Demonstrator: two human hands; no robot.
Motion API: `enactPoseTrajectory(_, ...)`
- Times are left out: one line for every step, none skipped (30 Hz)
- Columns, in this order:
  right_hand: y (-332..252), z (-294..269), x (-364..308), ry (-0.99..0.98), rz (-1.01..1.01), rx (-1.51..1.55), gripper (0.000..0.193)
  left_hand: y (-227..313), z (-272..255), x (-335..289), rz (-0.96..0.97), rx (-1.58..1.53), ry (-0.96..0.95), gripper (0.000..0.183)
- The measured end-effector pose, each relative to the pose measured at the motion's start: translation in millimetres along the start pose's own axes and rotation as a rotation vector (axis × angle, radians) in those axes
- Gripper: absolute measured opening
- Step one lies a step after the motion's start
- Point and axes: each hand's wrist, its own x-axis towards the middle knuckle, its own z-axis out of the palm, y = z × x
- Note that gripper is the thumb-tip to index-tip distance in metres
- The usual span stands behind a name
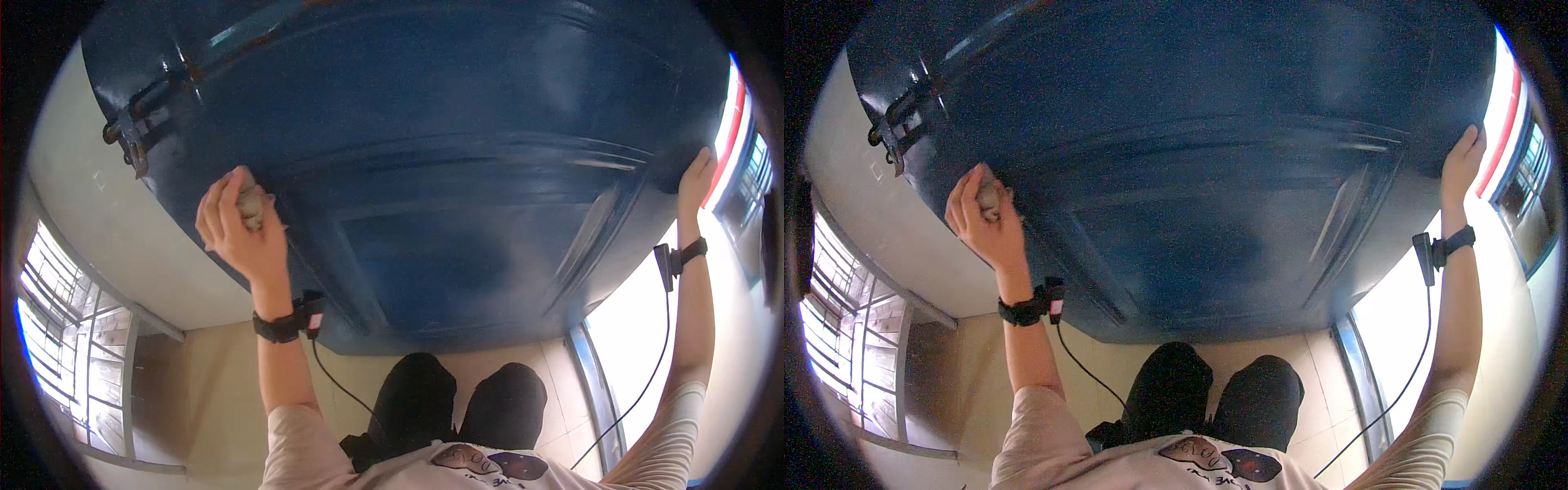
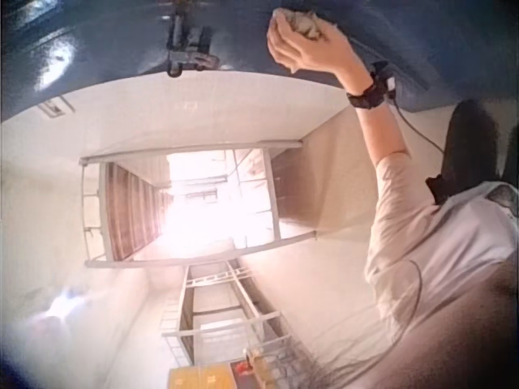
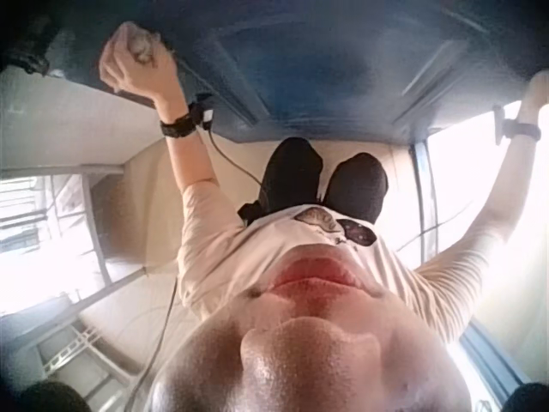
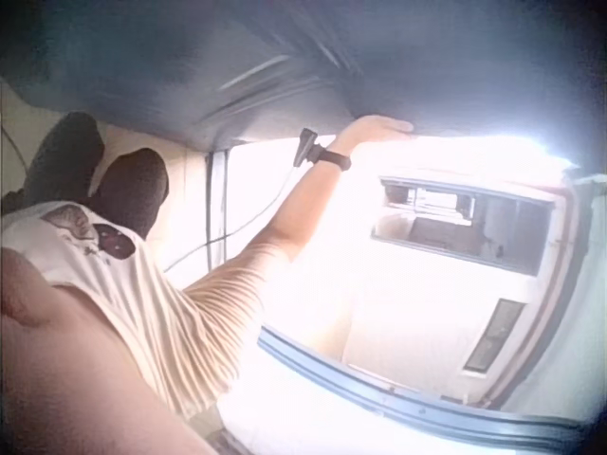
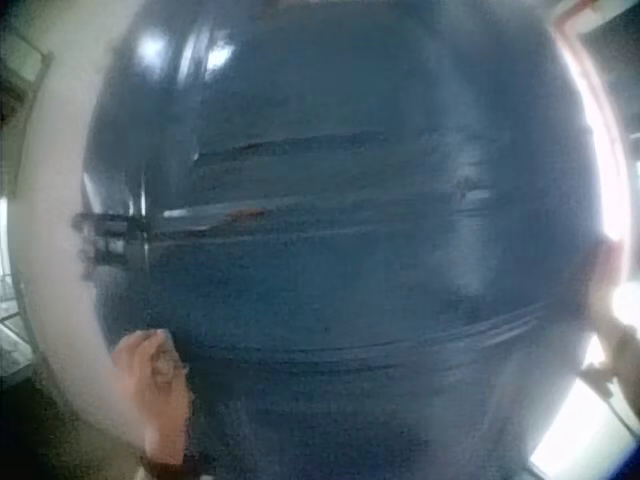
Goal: The person wipes the interior side of a blue door, including the glass window and metal handle area, with a cloth.
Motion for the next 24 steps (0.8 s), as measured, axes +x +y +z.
enactPoseTrajectory(3,1,1,0.013,-0.008,0.005,0.054,7,2,1,0.004,0.007,0.0,0.029)
enactPoseTrajectory(6,3,1,0.026,-0.017,0.009,0.054,14,5,2,0.024,-0.044,-0.006,0.029)
enactPoseTrajectory(9,1,2,0.029,-0.019,0.011,0.054,23,10,2,0.039,-0.098,-0.007,0.029)
enactPoseTrajectory(11,1,2,0.015,-0.014,0.005,0.054,33,15,2,0.056,-0.13,-0.008,0.03)
enactPoseTrajectory(13,1,3,0.001,-0.01,-0.001,0.053,46,20,3,0.064,-0.148,-0.034,0.031)
enactPoseTrajectory(11,2,3,0.003,-0.013,0.003,0.053,59,23,3,0.083,-0.178,-0.057,0.031)
enactPoseTrajectory(6,1,1,0.008,-0.008,0.005,0.053,67,26,4,0.103,-0.208,-0.085,0.031)
enactPoseTrajectory(1,1,-1,0.013,-0.002,0.007,0.053,73,30,4,0.102,-0.205,-0.085,0.031)
enactPoseTrajectory(-1,0,-1,0.013,-0.003,0.007,0.053,79,36,1,0.125,-0.238,-0.081,0.032)
enactPoseTrajectory(-3,-1,-1,0.018,-0.01,-0.002,0.053,81,39,0,0.149,-0.271,-0.077,0.032)
enactPoseTrajectory(-3,-1,-2,0.022,-0.016,-0.011,0.053,77,36,0,0.15,-0.27,-0.077,0.032)
enactPoseTrajectory(1,-3,1,0.032,-0.023,-0.017,0.053,73,35,2,0.159,-0.261,-0.112,0.033)
enactPoseTrajectory(6,-2,0,0.018,-0.008,-0.011,0.052,65,34,4,0.171,-0.245,-0.147,0.034)
enactPoseTrajectory(11,0,1,0.004,0.007,-0.005,0.051,51,38,3,0.141,-0.238,-0.086,0.035)
enactPoseTrajectory(9,2,-1,0.008,0.01,0.0,0.051,35,34,5,0.105,-0.174,-0.045,0.034)
enactPoseTrajectory(4,1,-3,0.018,-0.016,0.012,0.051,27,32,8,0.022,-0.157,0.017,0.034)
enactPoseTrajectory(0,0,-5,0.027,-0.042,0.024,0.05,25,33,11,-0.061,-0.14,0.077,0.033)
enactPoseTrajectory(-3,-2,-5,0.03,-0.041,0.021,0.05,27,32,12,-0.06,-0.144,0.078,0.033)
enactPoseTrajectory(-6,-3,-5,0.034,-0.036,0.039,0.05,31,32,13,-0.086,-0.134,0.105,0.035)
enactPoseTrajectory(-8,-5,-5,0.038,-0.03,0.057,0.05,35,31,14,-0.113,-0.125,0.131,0.036)
enactPoseTrajectory(-11,-6,-6,0.041,-0.029,0.053,0.05,44,31,17,-0.112,-0.13,0.132,0.036)
enactPoseTrajectory(-15,-5,-7,0.044,-0.014,0.071,0.05,54,31,20,-0.036,-0.164,0.093,0.036)
enactPoseTrajectory(-16,-4,-9,0.047,0.001,0.088,0.05,67,32,22,0.041,-0.198,0.053,0.037)
enactPoseTrajectory(-15,-2,-9,0.047,0.001,0.088,0.05,81,33,24,0.072,-0.224,0.007,0.038)
